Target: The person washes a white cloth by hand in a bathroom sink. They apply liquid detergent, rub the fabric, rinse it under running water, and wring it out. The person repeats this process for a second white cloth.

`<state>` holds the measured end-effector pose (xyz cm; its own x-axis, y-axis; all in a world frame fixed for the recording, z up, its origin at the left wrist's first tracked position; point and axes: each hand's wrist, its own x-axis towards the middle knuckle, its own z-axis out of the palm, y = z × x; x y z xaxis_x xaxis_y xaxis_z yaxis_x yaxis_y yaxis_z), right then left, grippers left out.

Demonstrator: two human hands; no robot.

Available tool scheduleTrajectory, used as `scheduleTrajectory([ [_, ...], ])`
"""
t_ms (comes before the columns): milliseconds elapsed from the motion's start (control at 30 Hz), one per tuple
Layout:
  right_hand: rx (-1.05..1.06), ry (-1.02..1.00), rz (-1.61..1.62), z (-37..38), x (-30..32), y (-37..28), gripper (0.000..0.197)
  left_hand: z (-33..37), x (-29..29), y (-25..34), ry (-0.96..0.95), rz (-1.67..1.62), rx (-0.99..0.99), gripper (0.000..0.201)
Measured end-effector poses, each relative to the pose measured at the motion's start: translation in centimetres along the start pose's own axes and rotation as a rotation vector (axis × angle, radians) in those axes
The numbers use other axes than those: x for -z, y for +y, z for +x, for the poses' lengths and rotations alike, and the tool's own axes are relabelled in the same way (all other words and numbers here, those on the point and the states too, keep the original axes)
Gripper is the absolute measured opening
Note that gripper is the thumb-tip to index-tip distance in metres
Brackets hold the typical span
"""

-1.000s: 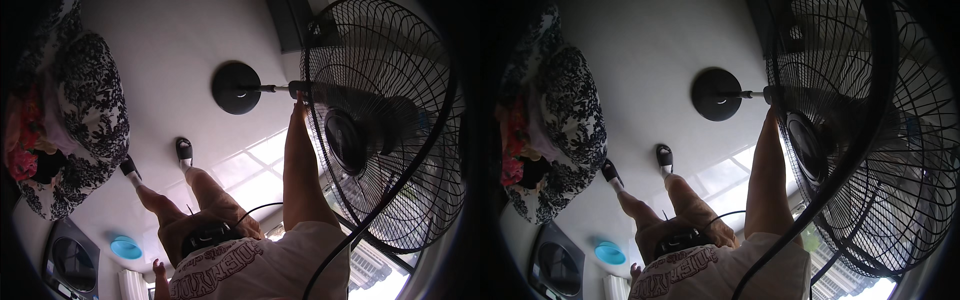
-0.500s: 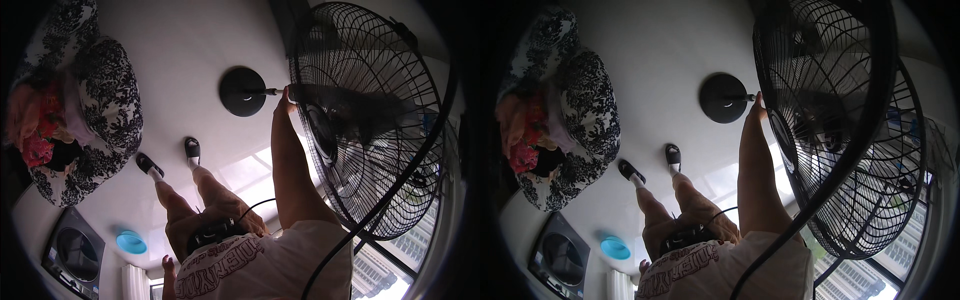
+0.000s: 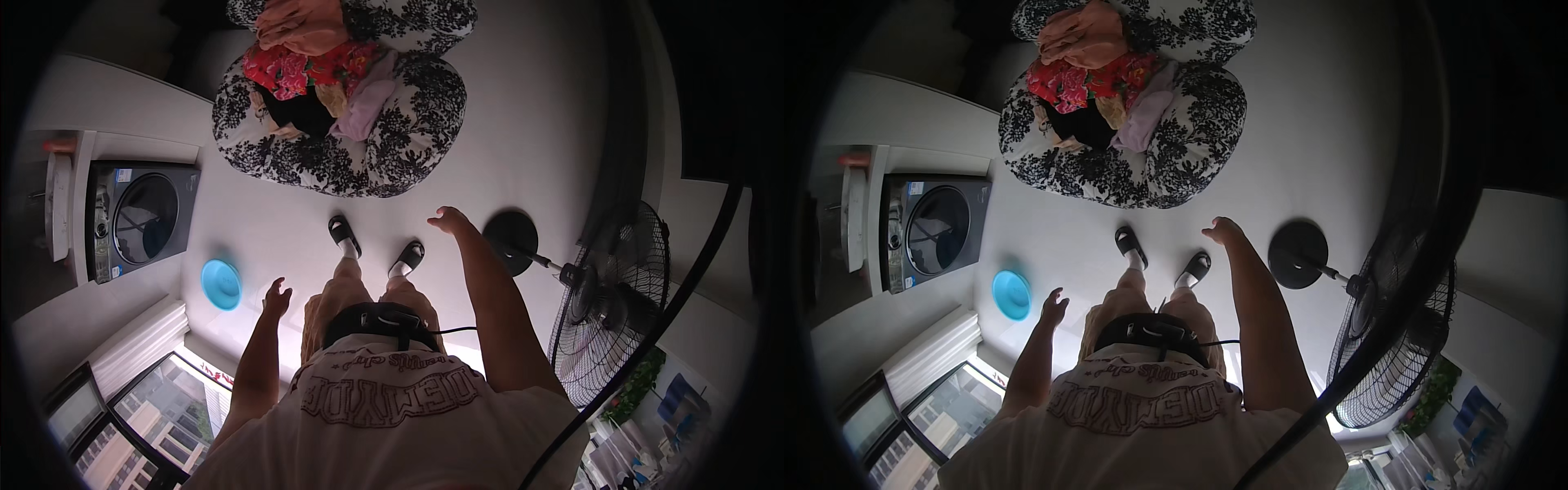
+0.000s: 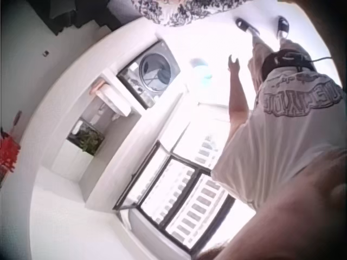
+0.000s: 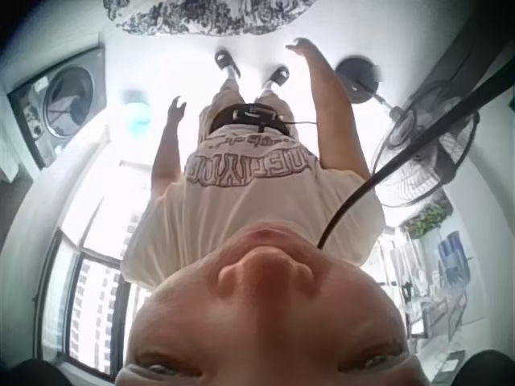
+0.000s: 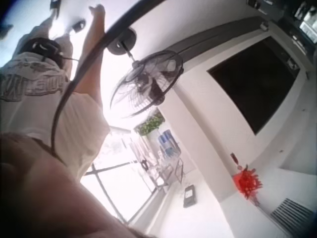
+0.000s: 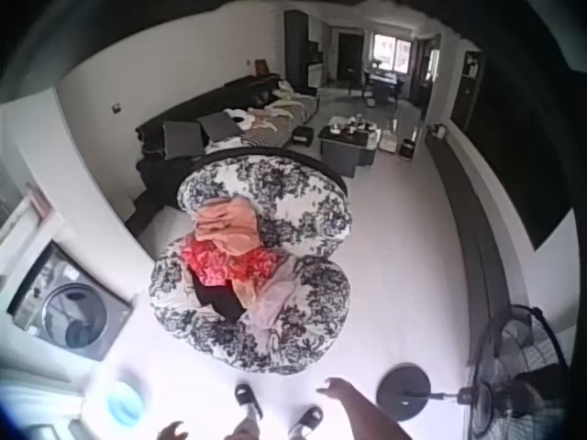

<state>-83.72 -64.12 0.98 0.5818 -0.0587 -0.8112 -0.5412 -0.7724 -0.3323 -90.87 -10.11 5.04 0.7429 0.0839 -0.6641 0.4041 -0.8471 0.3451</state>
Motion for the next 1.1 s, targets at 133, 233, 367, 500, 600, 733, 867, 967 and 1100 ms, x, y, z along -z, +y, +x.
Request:
scheduleTrajectory([
  [133,-0.069,0.13,0.251,1.8,3.1,-8.6,0.068,0.4,4.3,3.7,-0.045,0.115,-0.015,0.053],
  [233,-0.142,0.206,0.51,6.1,4.7,-11.7,0.053,1.3,8.3,4.8,0.009,0.108,-0.117,0.051],
  [367,-0.151,0.283,0.766,8.8,7.8,-19.3,0.063,2.9,11.5,3.9,0.183,-0.221,-0.345,0.05],
  [500,0.057,0.662,-0.111,13.5,8.4,-22.6,0.097,3.1,13.9,6.1,0.191,-0.533,-0.253,0.047],
  [600,0.088,0.621,-0.407,15.9,9.8,-25.5,0.093,4.3,13.4,6.3,0.152,-0.704,-0.219,0.048],
  [733,0.267,0.724,-0.768,22.2,10.8,-25.7,0.065,4.5,12.8,9.9,0.124,-0.791,-0.216,0.05],
  [867,0.676,0.79,-0.721,28.0,11.4,-22.9,0.045,6.6,12.4,15.4,0.025,-0.923,-0.212,0.052],
  [967,0.819,0.373,-0.504,28.6,14.5,-21.9,0.036,10.0,12.0,20.5,-0.037,-1.016,-0.146,0.056],
  [1100,0.553,0.154,0.268,21.8,17.1,-24.5,0.05,14.4,10.7,27.7,-0.278,-1.249,-0.064,0.068],
])
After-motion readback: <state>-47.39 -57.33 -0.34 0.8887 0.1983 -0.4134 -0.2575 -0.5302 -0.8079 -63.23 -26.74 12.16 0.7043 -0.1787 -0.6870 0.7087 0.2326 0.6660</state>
